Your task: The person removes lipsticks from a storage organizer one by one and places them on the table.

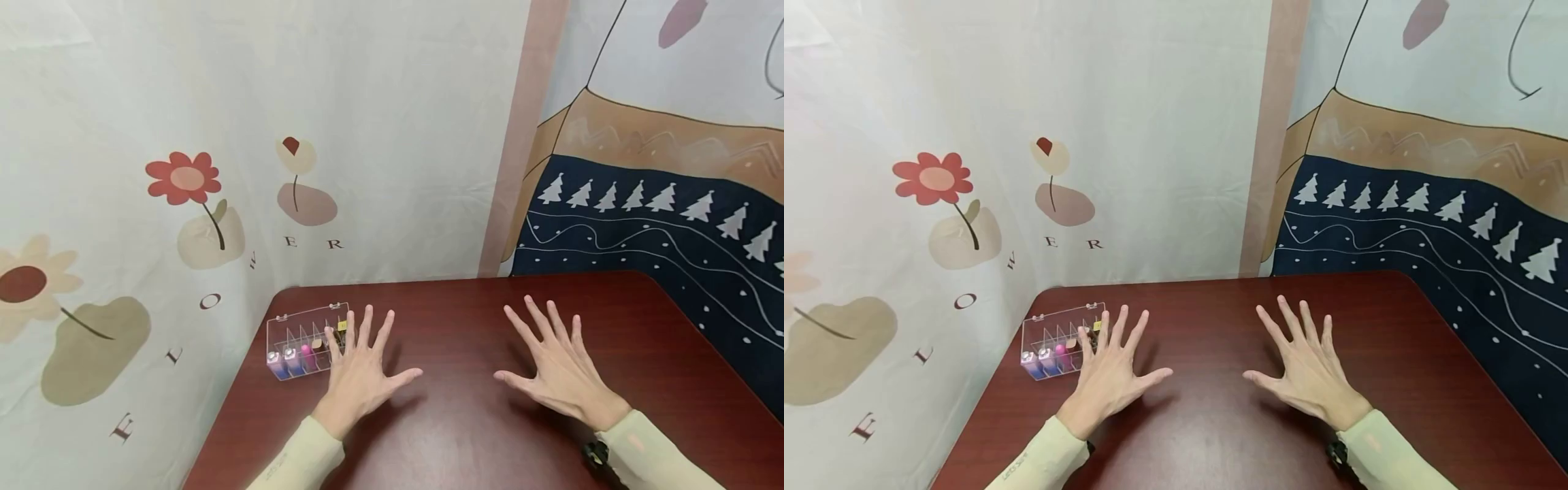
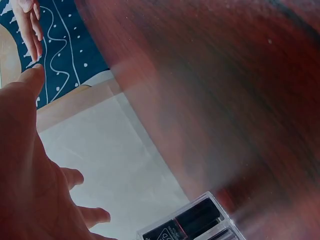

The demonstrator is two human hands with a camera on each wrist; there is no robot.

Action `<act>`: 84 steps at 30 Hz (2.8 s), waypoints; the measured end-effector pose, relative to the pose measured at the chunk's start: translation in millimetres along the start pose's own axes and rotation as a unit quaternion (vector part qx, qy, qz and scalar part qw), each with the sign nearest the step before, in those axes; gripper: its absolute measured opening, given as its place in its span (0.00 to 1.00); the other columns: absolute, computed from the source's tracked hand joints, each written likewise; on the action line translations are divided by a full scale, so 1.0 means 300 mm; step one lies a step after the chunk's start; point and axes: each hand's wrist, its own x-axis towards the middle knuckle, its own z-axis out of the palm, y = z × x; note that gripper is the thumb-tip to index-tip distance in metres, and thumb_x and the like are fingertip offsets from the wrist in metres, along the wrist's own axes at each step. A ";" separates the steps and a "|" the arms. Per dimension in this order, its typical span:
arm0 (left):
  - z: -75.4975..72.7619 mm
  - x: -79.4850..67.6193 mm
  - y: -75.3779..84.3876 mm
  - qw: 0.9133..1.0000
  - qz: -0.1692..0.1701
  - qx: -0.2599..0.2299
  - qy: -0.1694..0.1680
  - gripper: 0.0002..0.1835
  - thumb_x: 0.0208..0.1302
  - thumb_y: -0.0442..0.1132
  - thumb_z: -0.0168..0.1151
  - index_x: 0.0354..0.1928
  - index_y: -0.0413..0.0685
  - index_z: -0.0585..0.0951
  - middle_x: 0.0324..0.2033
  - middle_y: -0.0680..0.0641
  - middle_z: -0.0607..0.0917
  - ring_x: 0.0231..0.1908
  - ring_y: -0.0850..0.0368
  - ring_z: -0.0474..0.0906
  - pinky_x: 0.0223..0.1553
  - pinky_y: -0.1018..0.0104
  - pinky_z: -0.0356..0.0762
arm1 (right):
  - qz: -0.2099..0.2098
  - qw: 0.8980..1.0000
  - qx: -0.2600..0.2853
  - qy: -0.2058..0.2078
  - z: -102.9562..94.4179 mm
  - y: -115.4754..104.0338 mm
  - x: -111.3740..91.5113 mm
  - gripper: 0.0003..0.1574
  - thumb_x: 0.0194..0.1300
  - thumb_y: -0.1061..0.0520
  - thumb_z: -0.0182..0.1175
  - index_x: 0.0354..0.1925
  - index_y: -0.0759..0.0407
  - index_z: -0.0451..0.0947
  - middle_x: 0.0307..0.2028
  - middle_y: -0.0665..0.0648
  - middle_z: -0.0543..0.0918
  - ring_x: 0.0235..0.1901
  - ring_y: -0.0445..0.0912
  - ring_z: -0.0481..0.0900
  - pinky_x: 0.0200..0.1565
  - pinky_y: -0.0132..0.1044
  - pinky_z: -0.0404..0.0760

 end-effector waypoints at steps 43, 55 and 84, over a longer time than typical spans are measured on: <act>-0.124 0.017 -0.349 0.998 -0.054 0.012 0.038 0.74 0.56 0.73 0.88 0.96 0.65 0.53 0.94 0.33 0.54 0.92 0.19 0.45 0.82 0.04 0.31 | -0.063 0.998 -0.001 0.024 0.015 -0.070 0.060 0.64 0.72 0.27 0.76 0.93 0.44 0.62 0.89 0.63 0.68 0.78 0.69 0.77 0.75 0.73 0.80; -0.150 0.015 -0.443 0.996 -0.076 -0.030 0.020 0.71 0.56 0.67 0.91 0.95 0.61 0.58 0.92 0.30 0.55 0.90 0.14 0.44 0.77 -0.02 0.38 | -0.092 0.995 0.004 0.037 0.008 -0.101 0.090 0.62 0.71 0.30 0.78 0.91 0.48 0.67 0.86 0.63 0.72 0.77 0.69 0.78 0.73 0.72 0.83; -0.138 -0.015 -0.462 0.998 -0.053 -0.017 0.032 0.65 0.60 0.60 0.91 0.93 0.55 0.62 0.88 0.29 0.63 0.88 0.14 0.49 0.65 0.18 0.86 | -0.184 0.981 0.061 0.024 0.055 -0.220 0.184 0.53 0.73 0.42 0.80 0.87 0.50 0.72 0.84 0.61 0.75 0.77 0.60 0.81 0.72 0.64 0.86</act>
